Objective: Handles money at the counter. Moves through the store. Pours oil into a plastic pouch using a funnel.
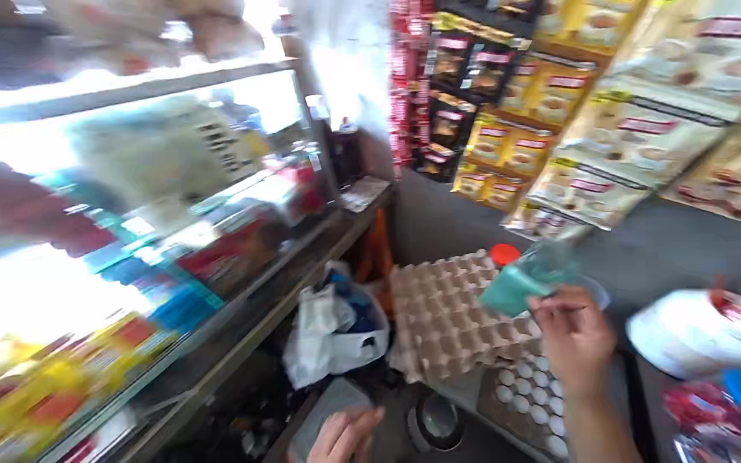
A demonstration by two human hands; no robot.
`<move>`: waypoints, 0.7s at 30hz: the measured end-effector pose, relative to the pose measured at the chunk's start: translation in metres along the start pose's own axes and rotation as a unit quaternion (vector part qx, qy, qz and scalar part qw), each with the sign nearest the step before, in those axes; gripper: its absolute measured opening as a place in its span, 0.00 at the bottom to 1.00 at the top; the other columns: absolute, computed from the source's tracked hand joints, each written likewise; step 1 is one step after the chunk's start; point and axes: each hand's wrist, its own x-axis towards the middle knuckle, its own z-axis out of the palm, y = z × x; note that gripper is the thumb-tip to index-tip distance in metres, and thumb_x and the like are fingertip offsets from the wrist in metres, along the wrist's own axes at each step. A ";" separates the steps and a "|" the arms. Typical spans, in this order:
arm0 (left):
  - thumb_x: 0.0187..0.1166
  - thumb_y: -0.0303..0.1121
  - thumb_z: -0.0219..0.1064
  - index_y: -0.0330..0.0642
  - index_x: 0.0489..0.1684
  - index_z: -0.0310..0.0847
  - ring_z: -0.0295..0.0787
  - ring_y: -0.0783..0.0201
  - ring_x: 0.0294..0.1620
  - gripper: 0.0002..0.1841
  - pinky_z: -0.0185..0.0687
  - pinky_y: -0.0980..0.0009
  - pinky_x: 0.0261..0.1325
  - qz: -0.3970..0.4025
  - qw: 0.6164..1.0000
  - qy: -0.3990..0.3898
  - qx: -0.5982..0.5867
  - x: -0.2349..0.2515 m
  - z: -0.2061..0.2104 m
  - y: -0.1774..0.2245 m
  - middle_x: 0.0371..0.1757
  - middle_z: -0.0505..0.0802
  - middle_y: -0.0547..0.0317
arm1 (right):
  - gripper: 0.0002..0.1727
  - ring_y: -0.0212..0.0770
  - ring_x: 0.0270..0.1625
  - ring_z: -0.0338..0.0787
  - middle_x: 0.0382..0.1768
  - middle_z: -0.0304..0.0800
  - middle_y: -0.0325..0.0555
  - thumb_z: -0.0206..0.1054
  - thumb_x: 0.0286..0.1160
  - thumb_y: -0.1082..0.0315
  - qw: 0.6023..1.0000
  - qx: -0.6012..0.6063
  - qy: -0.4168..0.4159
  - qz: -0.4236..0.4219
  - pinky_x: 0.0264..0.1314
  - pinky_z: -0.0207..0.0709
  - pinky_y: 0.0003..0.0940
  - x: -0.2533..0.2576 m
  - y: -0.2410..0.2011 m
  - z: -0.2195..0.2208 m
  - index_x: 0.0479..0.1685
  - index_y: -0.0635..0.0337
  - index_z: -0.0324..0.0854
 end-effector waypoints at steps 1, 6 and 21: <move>0.85 0.36 0.63 0.43 0.69 0.81 0.84 0.61 0.70 0.17 0.77 0.63 0.76 0.009 0.998 0.058 0.031 0.002 -0.002 0.005 0.65 0.89 0.50 | 0.07 0.16 0.55 0.87 0.53 0.88 0.19 0.75 0.74 0.64 0.996 0.079 -0.041 0.027 0.57 0.84 0.16 -0.022 -0.024 0.040 0.43 0.41 0.83; 0.64 0.55 0.80 0.29 0.89 0.49 0.74 0.54 0.83 0.57 0.63 0.52 0.86 -0.068 0.956 0.254 0.133 -0.041 -0.056 0.013 0.82 0.76 0.36 | 0.09 0.17 0.53 0.87 0.51 0.87 0.25 0.74 0.75 0.67 0.913 0.332 -0.229 0.070 0.55 0.84 0.15 -0.135 -0.160 0.183 0.42 0.44 0.78; 0.78 0.43 0.69 0.46 0.77 0.68 0.89 0.61 0.52 0.29 0.83 0.69 0.59 -0.161 0.771 0.451 0.419 -0.359 -0.289 0.029 0.52 0.92 0.56 | 0.11 0.31 0.62 0.89 0.61 0.91 0.43 0.62 0.85 0.64 0.727 0.342 -0.542 -0.248 0.65 0.82 0.22 -0.222 -0.471 0.336 0.49 0.53 0.91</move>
